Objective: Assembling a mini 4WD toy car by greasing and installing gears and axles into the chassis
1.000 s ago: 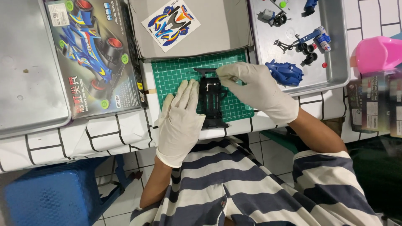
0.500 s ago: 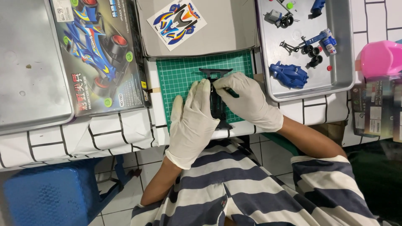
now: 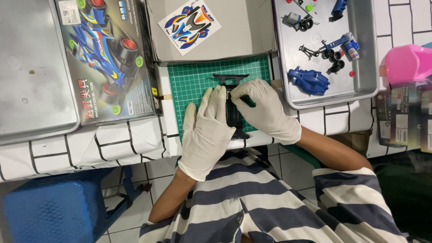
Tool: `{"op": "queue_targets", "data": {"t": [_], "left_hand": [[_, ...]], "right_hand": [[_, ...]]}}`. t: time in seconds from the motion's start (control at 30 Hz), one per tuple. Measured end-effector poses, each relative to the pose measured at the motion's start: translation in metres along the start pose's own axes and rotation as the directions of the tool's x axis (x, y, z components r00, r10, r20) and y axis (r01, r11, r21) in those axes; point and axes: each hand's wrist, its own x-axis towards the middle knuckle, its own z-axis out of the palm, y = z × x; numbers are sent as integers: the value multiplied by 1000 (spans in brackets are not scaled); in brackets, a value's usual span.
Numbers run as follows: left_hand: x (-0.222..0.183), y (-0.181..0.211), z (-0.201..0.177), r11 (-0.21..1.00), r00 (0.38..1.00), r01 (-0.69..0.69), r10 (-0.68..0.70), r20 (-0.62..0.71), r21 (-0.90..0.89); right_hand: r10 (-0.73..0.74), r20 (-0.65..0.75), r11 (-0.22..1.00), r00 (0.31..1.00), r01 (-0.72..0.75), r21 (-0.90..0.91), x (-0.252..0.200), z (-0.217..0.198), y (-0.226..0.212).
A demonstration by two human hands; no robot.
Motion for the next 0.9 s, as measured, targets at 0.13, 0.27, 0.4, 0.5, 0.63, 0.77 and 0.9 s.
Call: {"op": "queue_targets", "data": {"t": [0.13,0.27,0.4,0.5,0.63,0.77,0.9], "left_hand": [[4,10,-12,999,996,21,-25,85,41],[-1,1,-8,993,992,4,-19,128,120],[1,7,-13,993,991,16,-31,127,114],[4,15,-19,993,991,33,-47,127,111],[9,17,-26,997,990,29,-38,139,70],[1,9,-18,999,995,39,-42,86,39],[1,8,-15,999,996,48,-49,77,16]], "right_hand": [[12,-62,1000,998,-13,-9,0,2,0],[42,-15,998,999,-41,39,0,-1,1],[68,42,997,997,-69,23,20,-15,-19],[222,342,973,913,-184,-139,28,-25,-9],[375,426,927,823,-329,-181,37,-32,-10],[497,480,860,723,-482,-165,46,-37,-8],[465,475,873,747,-476,-107,41,-32,-1]]}}
